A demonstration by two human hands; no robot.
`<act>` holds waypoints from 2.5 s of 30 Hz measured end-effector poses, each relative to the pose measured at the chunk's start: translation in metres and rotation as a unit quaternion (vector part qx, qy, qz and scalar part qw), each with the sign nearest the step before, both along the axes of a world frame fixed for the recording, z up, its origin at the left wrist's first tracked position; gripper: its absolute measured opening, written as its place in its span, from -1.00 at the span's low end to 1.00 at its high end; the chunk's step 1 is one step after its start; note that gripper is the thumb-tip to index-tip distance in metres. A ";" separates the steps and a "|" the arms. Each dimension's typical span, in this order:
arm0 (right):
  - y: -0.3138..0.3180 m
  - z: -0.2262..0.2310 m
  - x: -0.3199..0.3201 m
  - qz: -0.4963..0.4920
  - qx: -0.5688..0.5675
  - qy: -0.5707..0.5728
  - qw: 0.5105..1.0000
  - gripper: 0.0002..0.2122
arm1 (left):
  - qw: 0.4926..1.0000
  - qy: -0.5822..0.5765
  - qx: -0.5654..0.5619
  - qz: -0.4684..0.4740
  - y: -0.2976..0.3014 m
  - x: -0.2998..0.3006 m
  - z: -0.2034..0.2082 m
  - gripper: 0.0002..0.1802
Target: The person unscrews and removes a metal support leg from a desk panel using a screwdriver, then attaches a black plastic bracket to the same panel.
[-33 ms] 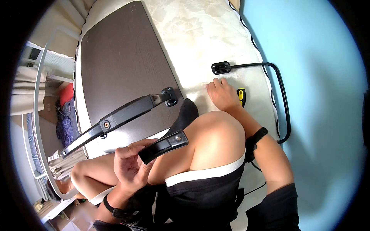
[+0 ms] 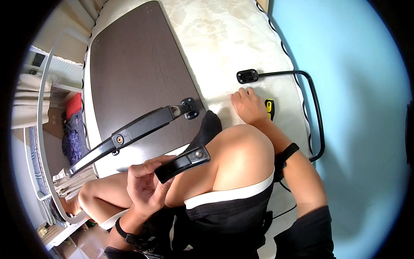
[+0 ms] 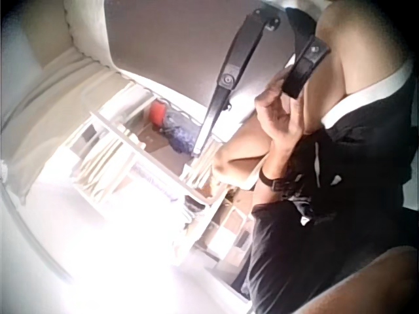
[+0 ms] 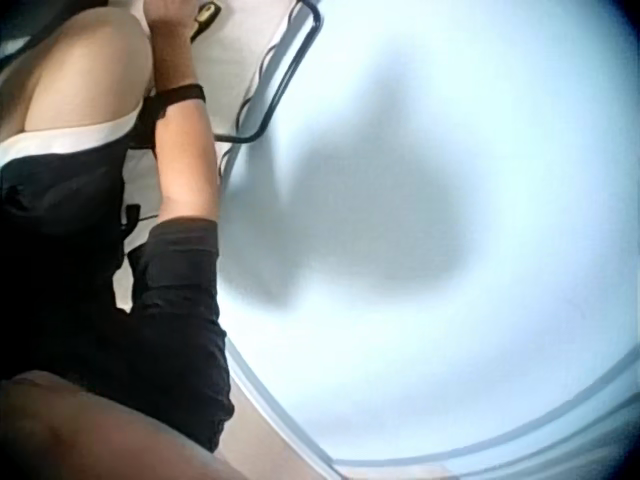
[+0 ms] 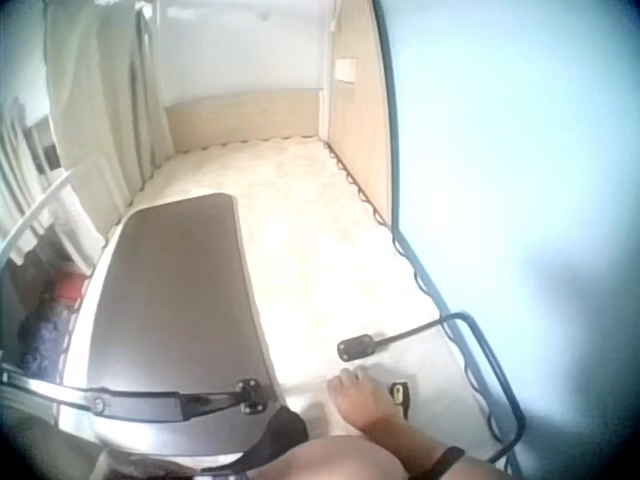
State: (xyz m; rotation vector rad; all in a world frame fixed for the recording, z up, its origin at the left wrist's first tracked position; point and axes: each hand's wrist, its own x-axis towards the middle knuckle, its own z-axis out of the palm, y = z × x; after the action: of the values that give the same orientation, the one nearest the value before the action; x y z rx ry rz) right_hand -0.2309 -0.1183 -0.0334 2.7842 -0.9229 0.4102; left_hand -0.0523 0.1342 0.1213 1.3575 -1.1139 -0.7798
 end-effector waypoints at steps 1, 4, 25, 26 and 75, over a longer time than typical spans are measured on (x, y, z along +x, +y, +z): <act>0.000 0.000 -0.001 -0.007 -0.006 -0.006 1.000 -0.78 | 1.000 0.005 0.001 0.003 -0.001 0.000 0.000 -0.60; -0.005 -0.002 0.002 -0.001 -0.039 0.000 0.999 -0.89 | 1.000 0.014 0.004 0.004 -0.003 -0.001 -0.001 -0.62; -0.028 0.128 -0.015 -0.209 0.680 -0.560 0.425 -0.70 | 0.987 0.089 0.135 0.000 -0.024 0.005 -0.037 -0.73; -0.027 0.143 -0.016 -0.187 0.716 -0.542 0.398 -0.69 | 0.986 0.102 0.134 -0.002 -0.029 0.001 -0.035 -0.74; 0.091 0.217 0.015 0.183 0.447 -0.064 0.874 -0.70 | 0.970 0.230 0.058 -0.058 -0.018 -0.015 -0.001 -0.69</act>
State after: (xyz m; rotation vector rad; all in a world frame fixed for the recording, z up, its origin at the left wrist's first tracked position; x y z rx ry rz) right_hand -0.2159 -0.0273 0.1838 3.8585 -0.7122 0.2500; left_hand -0.0674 0.1166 0.1201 1.1324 -0.7929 -1.1920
